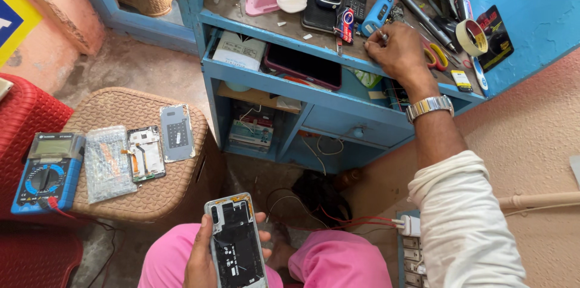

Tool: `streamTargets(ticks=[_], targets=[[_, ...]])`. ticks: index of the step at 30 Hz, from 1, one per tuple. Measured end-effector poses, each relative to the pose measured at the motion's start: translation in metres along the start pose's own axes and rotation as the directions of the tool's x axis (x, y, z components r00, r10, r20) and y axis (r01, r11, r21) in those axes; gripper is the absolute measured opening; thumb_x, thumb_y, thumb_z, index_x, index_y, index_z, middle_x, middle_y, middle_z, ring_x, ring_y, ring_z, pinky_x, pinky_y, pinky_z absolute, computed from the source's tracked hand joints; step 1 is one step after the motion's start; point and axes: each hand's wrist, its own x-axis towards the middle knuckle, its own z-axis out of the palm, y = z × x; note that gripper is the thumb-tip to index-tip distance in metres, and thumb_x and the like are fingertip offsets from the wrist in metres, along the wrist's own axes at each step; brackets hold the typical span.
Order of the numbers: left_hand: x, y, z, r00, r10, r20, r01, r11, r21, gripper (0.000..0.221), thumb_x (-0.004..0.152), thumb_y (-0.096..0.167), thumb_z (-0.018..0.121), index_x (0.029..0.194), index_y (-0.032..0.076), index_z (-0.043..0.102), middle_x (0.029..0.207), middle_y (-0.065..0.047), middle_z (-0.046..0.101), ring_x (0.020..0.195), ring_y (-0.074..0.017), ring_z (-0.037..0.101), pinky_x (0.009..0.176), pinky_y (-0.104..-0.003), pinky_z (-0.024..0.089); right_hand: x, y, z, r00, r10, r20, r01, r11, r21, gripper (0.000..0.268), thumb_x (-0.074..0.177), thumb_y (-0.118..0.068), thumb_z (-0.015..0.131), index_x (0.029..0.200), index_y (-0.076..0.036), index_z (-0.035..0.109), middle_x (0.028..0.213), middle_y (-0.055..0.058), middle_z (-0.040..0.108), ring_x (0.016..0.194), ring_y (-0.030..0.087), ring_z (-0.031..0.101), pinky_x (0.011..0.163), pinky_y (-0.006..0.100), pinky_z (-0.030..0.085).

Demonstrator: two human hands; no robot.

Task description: The person is repairing a smartphone by using a screwdriver to remove screws from the back of the device. They repeatedly reach for a blue cabinet to retrieve and place screws, while holding the phone in their left hand and the tool in their right.

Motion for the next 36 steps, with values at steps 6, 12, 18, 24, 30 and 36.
streamTargets(ticks=[6,12,18,24,30,36], targets=[[0.002,-0.002,-0.003,0.997,0.0,0.081,0.0,1.0,-0.001,0.074,0.098,0.06,0.026,0.142,0.005,0.05,0.119,-0.029,0.069,0.076,-0.0357,0.076,0.059,-0.044,0.065,0.002,-0.035,0.004,0.998,-0.043,-0.042,0.047,0.993,0.104,0.017,0.097,-0.022,0.077,0.096,-0.005,0.076,0.101,0.012,0.068,0.085,0.024,0.07,0.075,0.036,0.059],[0.003,0.0,-0.007,0.994,0.022,0.11,-0.023,1.0,0.009,0.074,0.098,0.06,0.026,0.142,0.005,0.049,0.118,-0.029,0.069,0.077,-0.0361,0.076,0.058,-0.044,0.066,0.01,-0.087,0.025,0.964,-0.229,-0.139,0.217,0.972,-0.095,0.011,0.091,-0.019,0.08,0.092,-0.007,0.079,0.096,0.011,0.069,0.083,0.027,0.071,0.074,0.04,0.057],[0.0,0.0,-0.006,0.997,0.005,0.071,-0.006,1.0,0.025,0.074,0.098,0.06,0.027,0.14,0.004,0.05,0.119,-0.029,0.069,0.079,-0.0365,0.076,0.06,-0.045,0.066,-0.002,-0.095,0.028,0.958,-0.254,-0.134,0.245,0.966,-0.086,0.01,0.093,-0.013,0.079,0.1,-0.008,0.08,0.094,0.01,0.068,0.082,0.029,0.069,0.072,0.042,0.055],[0.0,-0.001,-0.001,1.0,0.014,0.009,-0.014,1.0,0.017,0.073,0.098,0.058,0.026,0.141,0.005,0.05,0.119,-0.029,0.068,0.082,-0.0361,0.075,0.06,-0.045,0.066,-0.011,-0.081,0.029,0.943,-0.197,-0.267,0.207,0.978,0.008,0.013,0.089,-0.015,0.083,0.096,-0.005,0.078,0.095,0.011,0.069,0.079,0.027,0.07,0.071,0.041,0.056],[0.002,0.001,-0.005,0.998,0.064,0.003,-0.064,0.997,0.046,0.071,0.1,0.056,0.026,0.141,0.002,0.05,0.119,-0.032,0.068,0.082,-0.0372,0.075,0.058,-0.046,0.066,-0.007,-0.026,0.016,0.909,0.018,-0.416,0.057,0.984,0.168,0.016,0.092,-0.017,0.081,0.087,-0.002,0.077,0.09,0.011,0.072,0.076,0.019,0.072,0.067,0.033,0.057],[0.007,-0.003,-0.013,1.0,0.024,0.018,-0.024,1.0,0.001,0.073,0.098,0.057,0.027,0.143,0.003,0.047,0.123,-0.033,0.065,0.091,-0.0393,0.074,0.065,-0.05,0.066,-0.021,0.024,-0.021,0.895,0.283,-0.345,-0.198,0.945,0.26,0.02,0.097,-0.019,0.078,0.095,0.0,0.079,0.079,0.01,0.073,0.07,0.011,0.063,0.063,0.028,0.05]])
